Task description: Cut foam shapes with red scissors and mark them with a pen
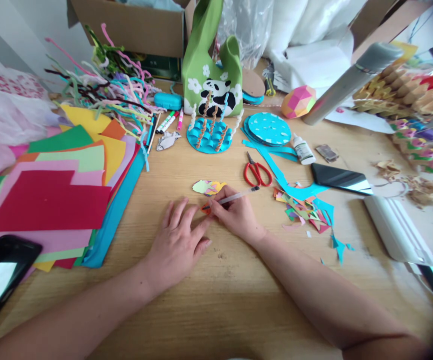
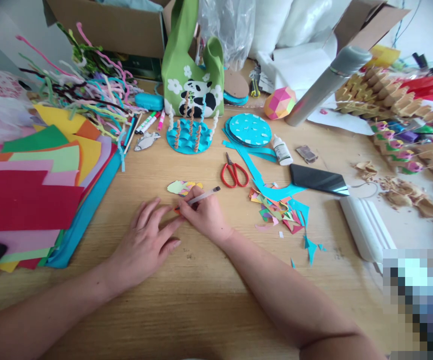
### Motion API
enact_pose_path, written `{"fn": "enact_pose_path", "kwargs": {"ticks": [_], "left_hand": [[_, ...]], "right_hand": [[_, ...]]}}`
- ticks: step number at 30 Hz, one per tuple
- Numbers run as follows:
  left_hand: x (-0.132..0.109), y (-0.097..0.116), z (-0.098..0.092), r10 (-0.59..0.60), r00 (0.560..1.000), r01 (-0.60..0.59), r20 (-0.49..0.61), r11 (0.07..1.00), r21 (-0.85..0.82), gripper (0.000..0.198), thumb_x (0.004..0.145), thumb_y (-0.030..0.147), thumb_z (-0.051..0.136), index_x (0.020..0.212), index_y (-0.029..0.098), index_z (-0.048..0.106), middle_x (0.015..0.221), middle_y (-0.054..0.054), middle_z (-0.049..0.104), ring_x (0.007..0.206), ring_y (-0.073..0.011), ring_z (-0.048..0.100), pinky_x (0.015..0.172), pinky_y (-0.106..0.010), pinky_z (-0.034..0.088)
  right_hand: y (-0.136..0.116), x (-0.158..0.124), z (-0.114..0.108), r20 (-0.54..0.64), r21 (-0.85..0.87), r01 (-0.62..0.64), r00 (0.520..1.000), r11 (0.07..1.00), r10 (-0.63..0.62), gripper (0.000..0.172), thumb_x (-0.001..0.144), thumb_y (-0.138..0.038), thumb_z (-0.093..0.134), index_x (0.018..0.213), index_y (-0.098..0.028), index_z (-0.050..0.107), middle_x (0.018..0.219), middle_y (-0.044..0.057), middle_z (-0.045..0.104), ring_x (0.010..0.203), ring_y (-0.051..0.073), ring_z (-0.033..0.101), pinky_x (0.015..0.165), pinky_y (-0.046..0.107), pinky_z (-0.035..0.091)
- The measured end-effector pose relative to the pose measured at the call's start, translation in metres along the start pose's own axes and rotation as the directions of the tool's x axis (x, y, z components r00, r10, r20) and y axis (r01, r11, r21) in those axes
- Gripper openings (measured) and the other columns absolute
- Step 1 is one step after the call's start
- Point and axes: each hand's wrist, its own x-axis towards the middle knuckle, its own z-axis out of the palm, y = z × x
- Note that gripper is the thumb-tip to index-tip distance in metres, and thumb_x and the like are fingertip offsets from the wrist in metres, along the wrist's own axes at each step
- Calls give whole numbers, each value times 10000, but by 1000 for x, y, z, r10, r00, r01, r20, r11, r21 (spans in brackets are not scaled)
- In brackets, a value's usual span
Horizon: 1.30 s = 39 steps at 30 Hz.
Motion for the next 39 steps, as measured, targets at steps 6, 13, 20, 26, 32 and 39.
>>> {"fn": "enact_pose_path", "kwargs": {"ticks": [6,13,20,26,32,39], "left_hand": [[-1,0,0,1,1000,-1,21,1000,10,432,903,355,514,1320,250,550,1301,-154,483,1332,-372,327,1082,-634,280],[0,0,0,-1,1000,1,28,1000,15,432,907,359,504,1326,258,544,1308,-152,474,1341,-373,313,1085,-634,274],[0,0,-1,-1,999,0,37,1000,17,453,910,361,498,1350,253,520,1311,-154,473,1343,-374,308,1087,-634,268],[0,-1,1,1,1000,-1,24,1000,16,441,909,364,500,1336,260,532,1308,-152,471,1339,-376,313,1084,-637,268],[-1,-1,1,-1,1000,0,30,1000,25,446,913,373,489,1345,270,522,1308,-154,468,1346,-378,303,1089,-633,261],[-1,-1,1,6,1000,-7,27,1000,29,437,907,370,500,1327,255,540,1313,-155,465,1349,-379,298,1088,-635,266]], "right_hand": [[1,0,0,3,2,5,1000,1000,-5,151,786,-273,615,706,-201,510,574,-6,610,472,107,518,437,220,385],[2,0,-1,7,13,11,1000,1000,-11,153,797,-273,612,711,-202,507,585,-5,607,487,114,537,448,222,394],[1,0,-1,-4,91,13,1000,996,-13,176,818,-294,609,713,-202,501,592,-5,616,476,101,518,446,215,394],[1,0,0,19,71,32,999,997,-34,178,813,-278,609,697,-200,500,578,-14,588,468,93,492,444,211,380],[2,0,-1,36,42,40,999,998,-41,169,809,-270,605,702,-199,496,580,-14,582,474,95,490,445,212,376],[3,0,0,52,38,26,998,999,-28,150,810,-262,603,721,-194,504,585,-15,582,473,93,495,445,211,377]]}}
